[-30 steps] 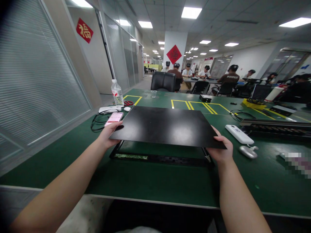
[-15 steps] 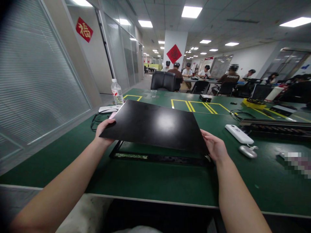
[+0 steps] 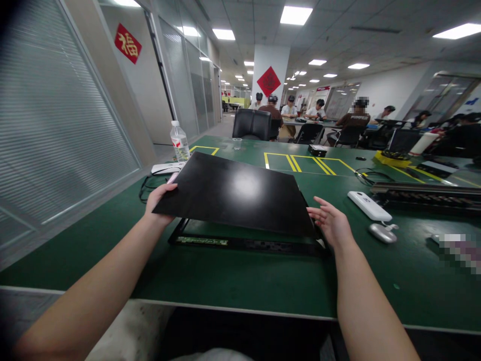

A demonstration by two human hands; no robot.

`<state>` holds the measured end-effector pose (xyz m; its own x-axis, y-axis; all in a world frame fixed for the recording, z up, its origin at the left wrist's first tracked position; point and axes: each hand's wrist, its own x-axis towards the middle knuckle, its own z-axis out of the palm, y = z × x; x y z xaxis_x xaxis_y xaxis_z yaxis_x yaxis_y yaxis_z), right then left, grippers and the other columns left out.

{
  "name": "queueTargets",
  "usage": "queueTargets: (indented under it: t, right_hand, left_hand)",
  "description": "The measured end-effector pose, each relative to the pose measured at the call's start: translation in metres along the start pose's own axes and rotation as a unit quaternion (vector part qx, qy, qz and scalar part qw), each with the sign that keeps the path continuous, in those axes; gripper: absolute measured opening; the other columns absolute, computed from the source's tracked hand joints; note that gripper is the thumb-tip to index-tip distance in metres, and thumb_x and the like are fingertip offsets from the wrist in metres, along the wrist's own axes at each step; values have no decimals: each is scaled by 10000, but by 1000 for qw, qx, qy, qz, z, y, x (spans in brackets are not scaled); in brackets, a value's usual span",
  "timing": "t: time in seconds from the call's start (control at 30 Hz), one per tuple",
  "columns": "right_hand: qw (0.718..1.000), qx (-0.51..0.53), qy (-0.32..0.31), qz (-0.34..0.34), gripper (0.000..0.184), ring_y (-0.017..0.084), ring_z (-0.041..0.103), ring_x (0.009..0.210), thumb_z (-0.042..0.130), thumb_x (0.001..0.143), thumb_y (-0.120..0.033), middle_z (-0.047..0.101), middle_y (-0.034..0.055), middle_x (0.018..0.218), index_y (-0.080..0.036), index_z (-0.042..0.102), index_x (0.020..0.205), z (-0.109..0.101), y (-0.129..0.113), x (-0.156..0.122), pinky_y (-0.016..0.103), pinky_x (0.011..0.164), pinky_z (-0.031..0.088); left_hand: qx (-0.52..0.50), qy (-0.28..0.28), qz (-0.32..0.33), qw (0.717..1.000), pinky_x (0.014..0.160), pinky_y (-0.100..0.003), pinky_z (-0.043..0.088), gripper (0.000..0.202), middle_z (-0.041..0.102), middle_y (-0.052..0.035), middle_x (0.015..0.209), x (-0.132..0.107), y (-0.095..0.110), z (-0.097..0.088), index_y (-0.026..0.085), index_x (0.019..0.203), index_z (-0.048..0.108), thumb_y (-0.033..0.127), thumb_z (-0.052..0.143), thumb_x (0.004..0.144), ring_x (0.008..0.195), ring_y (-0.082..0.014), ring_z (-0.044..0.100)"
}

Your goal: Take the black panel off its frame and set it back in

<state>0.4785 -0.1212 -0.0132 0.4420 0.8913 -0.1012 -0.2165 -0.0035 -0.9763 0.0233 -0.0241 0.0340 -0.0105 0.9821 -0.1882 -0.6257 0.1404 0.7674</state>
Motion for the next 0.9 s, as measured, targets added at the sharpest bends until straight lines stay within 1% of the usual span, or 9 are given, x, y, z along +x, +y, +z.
queueTargets:
  t: [0.13,0.3,0.4,0.53,0.7,0.8,0.9]
  right_hand:
    - [1000,-23,7,2,384,175,583,535,639,706,-238,788,97,832,-239,690,1086,0,1,1,270,415,400]
    - [998,-33,48,27,294,130,466,456,644,733,-238,781,114,792,-223,664,1026,2,2,3,230,367,326]
    - [996,-35,72,42,255,116,412,423,620,782,-268,776,124,773,-212,649,1029,0,4,5,221,347,296]
    - [994,-40,83,62,219,117,400,403,564,836,-288,773,149,778,-206,624,1029,-4,6,9,222,336,276]
    - [994,-53,77,64,183,123,398,388,547,869,-316,771,145,770,-219,614,1009,-5,8,12,231,324,273]
    - [993,-57,76,73,194,113,386,381,538,882,-313,775,147,779,-213,616,1028,-4,8,12,221,320,264]
    - [993,-61,63,78,206,113,408,386,570,879,-323,780,168,808,-206,621,1041,-5,9,13,223,315,268]
  left_hand:
    - [8,-17,4,1000,668,-371,635,449,781,-58,757,0,-2,-1,133,1136,745,134,633,701,691,-275,751]
    - [12,-28,-1,1000,630,-332,622,420,792,-78,806,1,-4,-2,108,1099,740,135,636,693,664,-245,739]
    - [14,-20,-9,1000,602,-320,613,409,787,-81,779,2,-6,-1,94,1077,737,120,623,685,633,-236,728]
    - [13,-14,-5,1000,561,-296,593,404,772,-67,729,2,-9,1,93,1051,739,88,616,665,590,-220,710]
    - [23,-20,-4,1000,523,-269,572,390,762,-60,707,1,-9,3,95,1035,733,68,613,665,560,-203,697]
    - [25,-22,-5,999,539,-279,582,450,768,-68,727,1,-9,2,86,1102,727,70,613,667,581,-213,709]
    - [32,-29,-14,999,593,-311,608,532,785,-72,789,4,-10,0,95,1194,712,84,629,669,647,-240,741]
